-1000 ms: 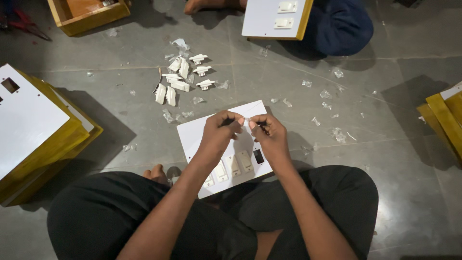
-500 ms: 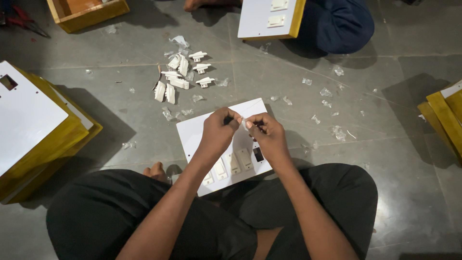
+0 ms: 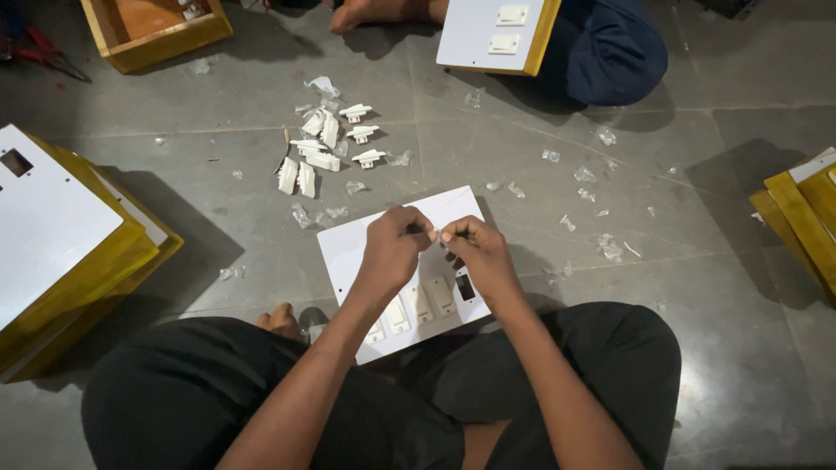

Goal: The person sits on the floor and assembles white plastic electrical components into a white panel with rectangular cutouts. They pick up components from a pile, insert them into the panel, and occasionally flip the panel to adjust the parts from the back. The person repeats this process for multiple components.

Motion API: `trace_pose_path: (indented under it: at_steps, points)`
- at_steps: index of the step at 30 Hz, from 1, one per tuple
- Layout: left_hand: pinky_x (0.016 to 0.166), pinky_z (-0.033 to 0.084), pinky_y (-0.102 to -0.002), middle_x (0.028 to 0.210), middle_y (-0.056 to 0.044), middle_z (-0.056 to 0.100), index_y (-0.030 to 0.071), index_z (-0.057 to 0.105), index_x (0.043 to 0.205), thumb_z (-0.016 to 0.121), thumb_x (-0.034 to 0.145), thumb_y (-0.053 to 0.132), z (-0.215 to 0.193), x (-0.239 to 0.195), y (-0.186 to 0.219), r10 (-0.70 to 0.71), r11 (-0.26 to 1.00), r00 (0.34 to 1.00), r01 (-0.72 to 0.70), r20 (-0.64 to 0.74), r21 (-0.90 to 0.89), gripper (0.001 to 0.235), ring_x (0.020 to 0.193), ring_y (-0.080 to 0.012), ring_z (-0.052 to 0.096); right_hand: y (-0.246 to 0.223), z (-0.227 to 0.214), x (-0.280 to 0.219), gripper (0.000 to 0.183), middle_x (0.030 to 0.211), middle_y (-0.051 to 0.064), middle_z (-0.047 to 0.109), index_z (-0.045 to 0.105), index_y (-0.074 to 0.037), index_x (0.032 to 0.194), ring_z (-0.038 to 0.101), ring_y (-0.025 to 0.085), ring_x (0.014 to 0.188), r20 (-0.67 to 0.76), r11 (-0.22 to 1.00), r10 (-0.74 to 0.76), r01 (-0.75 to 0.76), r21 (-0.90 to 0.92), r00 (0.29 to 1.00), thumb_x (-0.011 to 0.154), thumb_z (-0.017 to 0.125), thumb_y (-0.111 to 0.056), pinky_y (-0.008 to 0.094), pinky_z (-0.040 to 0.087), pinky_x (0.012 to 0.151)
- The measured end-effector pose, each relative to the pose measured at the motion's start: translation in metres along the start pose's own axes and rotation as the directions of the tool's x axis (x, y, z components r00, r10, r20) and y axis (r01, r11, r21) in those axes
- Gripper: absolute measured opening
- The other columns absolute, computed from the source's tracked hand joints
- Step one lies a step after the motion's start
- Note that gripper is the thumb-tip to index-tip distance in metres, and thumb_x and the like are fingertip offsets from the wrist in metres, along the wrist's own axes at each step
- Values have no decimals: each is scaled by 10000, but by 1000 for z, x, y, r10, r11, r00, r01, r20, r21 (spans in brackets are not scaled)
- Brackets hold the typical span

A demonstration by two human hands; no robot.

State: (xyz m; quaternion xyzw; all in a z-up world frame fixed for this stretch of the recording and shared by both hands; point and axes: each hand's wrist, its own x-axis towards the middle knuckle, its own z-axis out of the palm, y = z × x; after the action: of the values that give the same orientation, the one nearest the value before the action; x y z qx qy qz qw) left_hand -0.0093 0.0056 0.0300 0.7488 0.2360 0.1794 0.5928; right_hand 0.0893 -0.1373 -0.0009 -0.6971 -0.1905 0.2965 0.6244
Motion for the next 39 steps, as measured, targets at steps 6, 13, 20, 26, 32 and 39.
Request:
trace_pose_path:
  at_steps: [6, 13, 20, 26, 32, 39]
  points:
    - [710, 504, -391, 797, -200, 674, -38, 700, 836, 681, 759, 112, 3, -4, -6, -46, 999, 998, 46, -31, 22, 170, 740, -298, 653, 9, 10, -3, 61, 829, 10, 641, 663, -41, 1009, 595, 77, 713, -15, 999, -51, 51, -15, 999, 970, 674, -87, 248, 511, 636]
    - [718, 518, -426, 829, -228, 673, -31, 684, 818, 692, 758, 131, 7, -2, -16, 44, 991, 997, -36, -61, 131, 173, 775, -357, 674, 19, 12, -3, 152, 940, 28, 718, 679, -13, 1111, 680, 90, 827, 44, 991, -134, 134, 6, 990, 974, 647, -71, 253, 568, 742]
    - [713, 526, -431, 819, -231, 677, -30, 688, 790, 652, 741, 146, 8, 2, -21, 57, 994, 998, -53, -39, 99, 187, 772, -383, 681, 19, 7, 3, 130, 884, 41, 718, 705, 12, 1049, 694, 117, 779, 5, 998, -63, 63, 19, 998, 1002, 647, -94, 290, 608, 732]
    - [736, 525, -454, 792, -245, 703, -36, 692, 732, 634, 765, 176, 14, 5, -54, -46, 972, 986, 82, -162, 222, 223, 785, -419, 677, -3, 33, -17, 132, 896, 111, 709, 688, 21, 1023, 704, 215, 793, -87, 829, -408, 328, -452, 909, 947, 586, 55, 341, 578, 709]
    - [763, 495, -532, 875, -257, 690, -25, 667, 743, 615, 864, 124, -1, 10, -70, 318, 693, 929, -94, -187, 714, 199, 842, -446, 650, -21, 42, -35, 145, 997, 156, 670, 651, 24, 1049, 690, 321, 876, 34, 510, -708, 543, -667, 706, 926, 589, 71, 384, 562, 736]
    - [707, 513, -454, 807, -242, 691, -25, 674, 865, 694, 915, 328, 16, 7, -41, -57, 968, 998, 53, 7, 246, 357, 797, -417, 666, 9, 28, -17, 72, 906, 59, 687, 707, -6, 1013, 615, 133, 728, -161, 860, -433, 353, -368, 887, 978, 687, -66, 271, 492, 639]
